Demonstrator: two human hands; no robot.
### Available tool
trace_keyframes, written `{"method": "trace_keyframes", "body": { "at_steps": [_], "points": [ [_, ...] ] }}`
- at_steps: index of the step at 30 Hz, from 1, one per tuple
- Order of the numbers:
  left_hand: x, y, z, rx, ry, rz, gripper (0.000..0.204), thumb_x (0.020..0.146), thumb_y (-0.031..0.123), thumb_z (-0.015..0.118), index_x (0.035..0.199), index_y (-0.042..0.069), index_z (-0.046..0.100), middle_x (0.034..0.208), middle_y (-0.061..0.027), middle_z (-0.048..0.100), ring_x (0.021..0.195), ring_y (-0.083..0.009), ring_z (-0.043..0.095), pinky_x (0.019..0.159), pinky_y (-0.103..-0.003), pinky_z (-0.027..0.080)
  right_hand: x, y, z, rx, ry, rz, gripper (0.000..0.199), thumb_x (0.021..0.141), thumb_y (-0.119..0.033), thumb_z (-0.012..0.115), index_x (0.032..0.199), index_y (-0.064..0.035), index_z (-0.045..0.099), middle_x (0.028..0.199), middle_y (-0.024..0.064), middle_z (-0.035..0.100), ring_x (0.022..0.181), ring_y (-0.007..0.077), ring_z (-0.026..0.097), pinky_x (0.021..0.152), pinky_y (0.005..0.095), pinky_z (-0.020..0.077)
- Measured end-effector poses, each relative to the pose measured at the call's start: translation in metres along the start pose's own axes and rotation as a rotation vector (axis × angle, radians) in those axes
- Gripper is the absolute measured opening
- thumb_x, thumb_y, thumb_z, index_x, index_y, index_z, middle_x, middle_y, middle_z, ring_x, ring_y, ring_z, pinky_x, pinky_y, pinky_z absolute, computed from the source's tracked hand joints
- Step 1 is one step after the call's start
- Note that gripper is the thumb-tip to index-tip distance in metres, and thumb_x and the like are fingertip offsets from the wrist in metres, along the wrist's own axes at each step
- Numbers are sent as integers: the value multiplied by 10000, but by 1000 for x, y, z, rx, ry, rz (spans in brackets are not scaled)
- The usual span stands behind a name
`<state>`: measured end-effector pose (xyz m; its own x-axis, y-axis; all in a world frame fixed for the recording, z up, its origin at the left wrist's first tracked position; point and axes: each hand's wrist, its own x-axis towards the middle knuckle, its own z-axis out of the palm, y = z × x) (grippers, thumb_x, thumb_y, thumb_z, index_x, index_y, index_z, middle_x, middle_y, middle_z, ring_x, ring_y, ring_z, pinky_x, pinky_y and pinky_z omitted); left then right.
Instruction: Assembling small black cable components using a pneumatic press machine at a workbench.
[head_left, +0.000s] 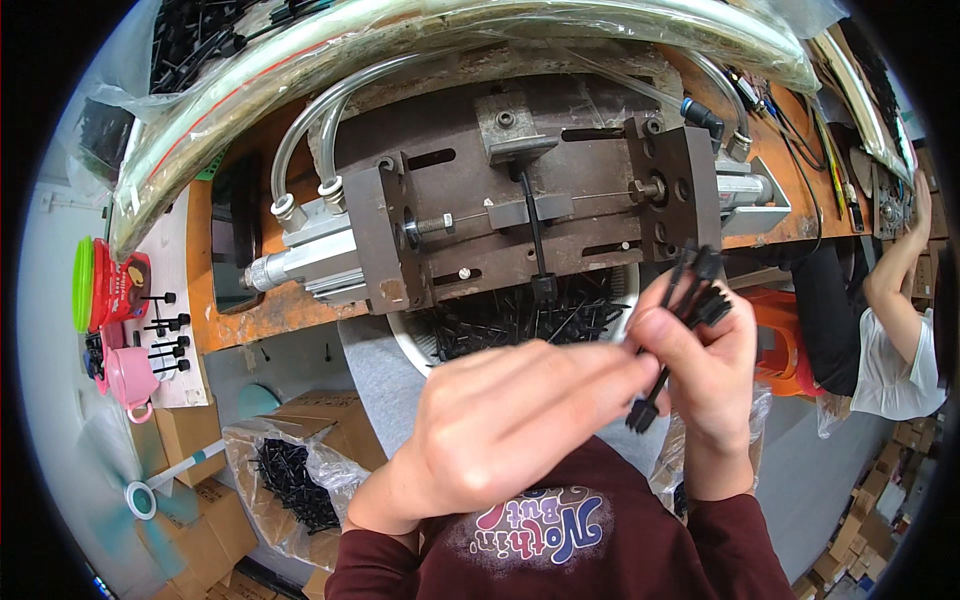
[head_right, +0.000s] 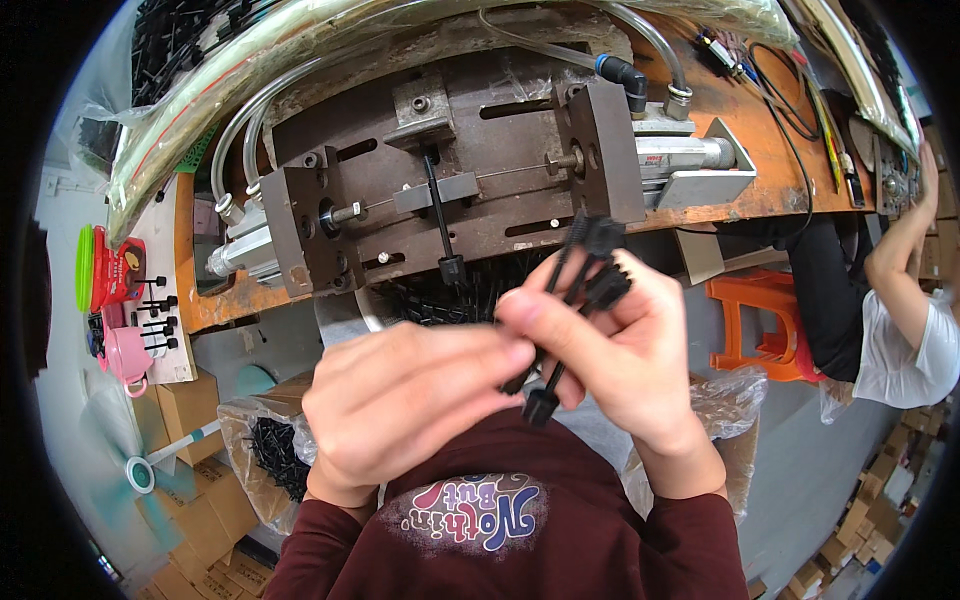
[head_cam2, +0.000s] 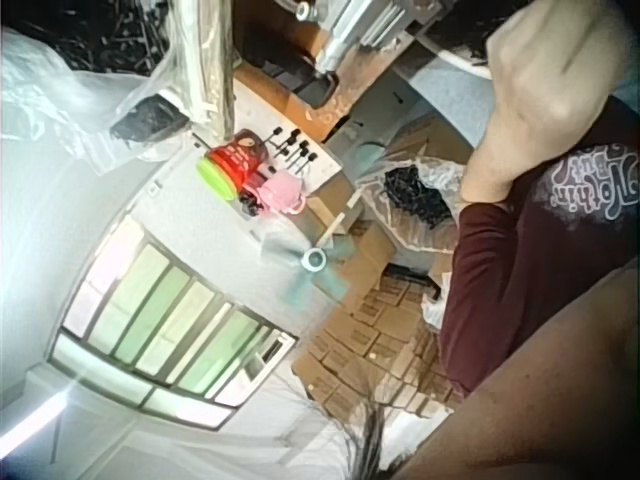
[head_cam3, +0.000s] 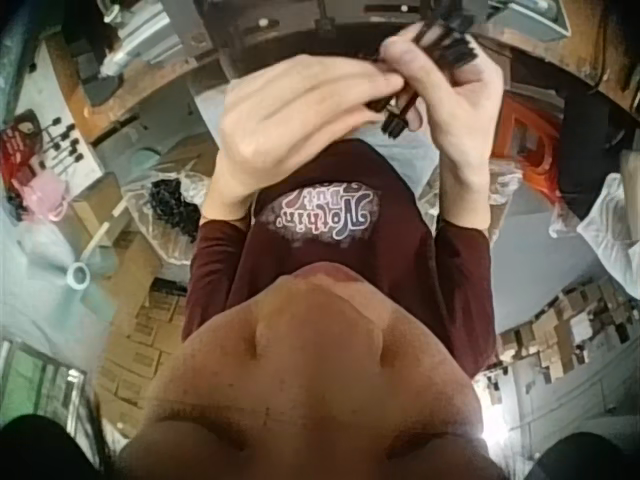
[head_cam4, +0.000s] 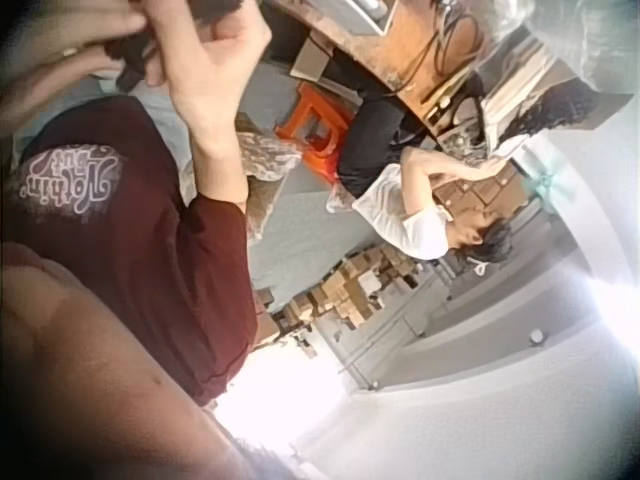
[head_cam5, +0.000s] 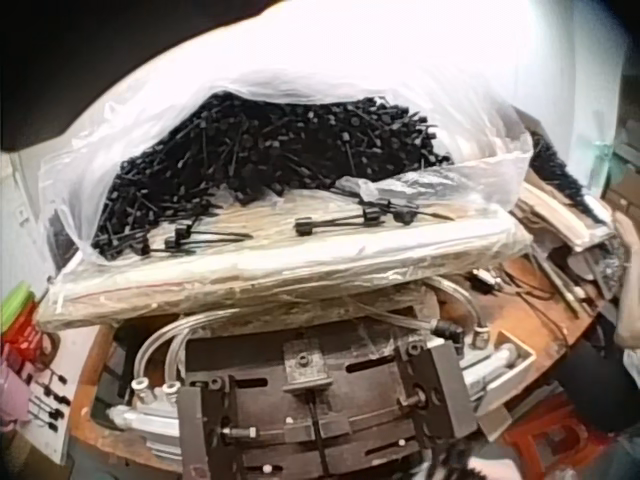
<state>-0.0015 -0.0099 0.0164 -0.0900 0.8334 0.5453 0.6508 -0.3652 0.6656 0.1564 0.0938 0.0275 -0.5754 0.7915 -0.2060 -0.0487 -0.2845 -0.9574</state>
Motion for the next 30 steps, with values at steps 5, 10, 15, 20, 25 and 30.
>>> {"method": "trace_keyframes", "body": {
  "at_steps": [5,10,15,20,25,30],
  "points": [
    [-3,7,-12,-41,-57,-55,294,668,78,846,956,64,784,952,-71,734,782,-210,694,663,-311,562,1,-3,0,-17,-50,18,85,902,-48,726,889,21,677,685,57,669,435,41,517,390,179,380],
    [-10,-6,-3,259,116,-125,317,641,37,852,939,25,746,1138,-139,714,901,-239,692,711,-331,565,4,0,-16,93,-25,-143,97,875,-20,717,885,64,670,811,158,683,495,109,580,417,209,441],
    [-4,-19,7,430,42,-71,277,696,61,828,948,15,725,1191,-142,711,792,-226,695,677,-309,540,2,3,-18,191,-82,-175,123,878,22,689,971,94,652,936,216,671,585,156,641,500,252,526],
    [4,-20,6,532,41,-88,254,730,93,813,962,34,728,1190,-89,724,699,-184,671,608,-283,504,-3,-6,-17,198,-114,-104,159,882,58,665,1029,105,628,947,220,679,631,187,673,541,280,569],
    [7,-16,3,515,0,-136,259,735,95,813,975,38,732,1188,-86,726,712,-184,677,615,-278,511,-4,-4,-22,153,-55,-53,114,857,59,702,941,84,629,795,181,687,498,135,605,414,220,470],
    [5,-8,-3,29,-6,-74,412,701,71,834,1104,39,751,1142,-131,734,873,-232,732,741,-301,584,-2,-2,-18,284,-94,117,92,852,58,714,876,55,625,724,156,677,425,87,537,353,179,374]
  ]
}}
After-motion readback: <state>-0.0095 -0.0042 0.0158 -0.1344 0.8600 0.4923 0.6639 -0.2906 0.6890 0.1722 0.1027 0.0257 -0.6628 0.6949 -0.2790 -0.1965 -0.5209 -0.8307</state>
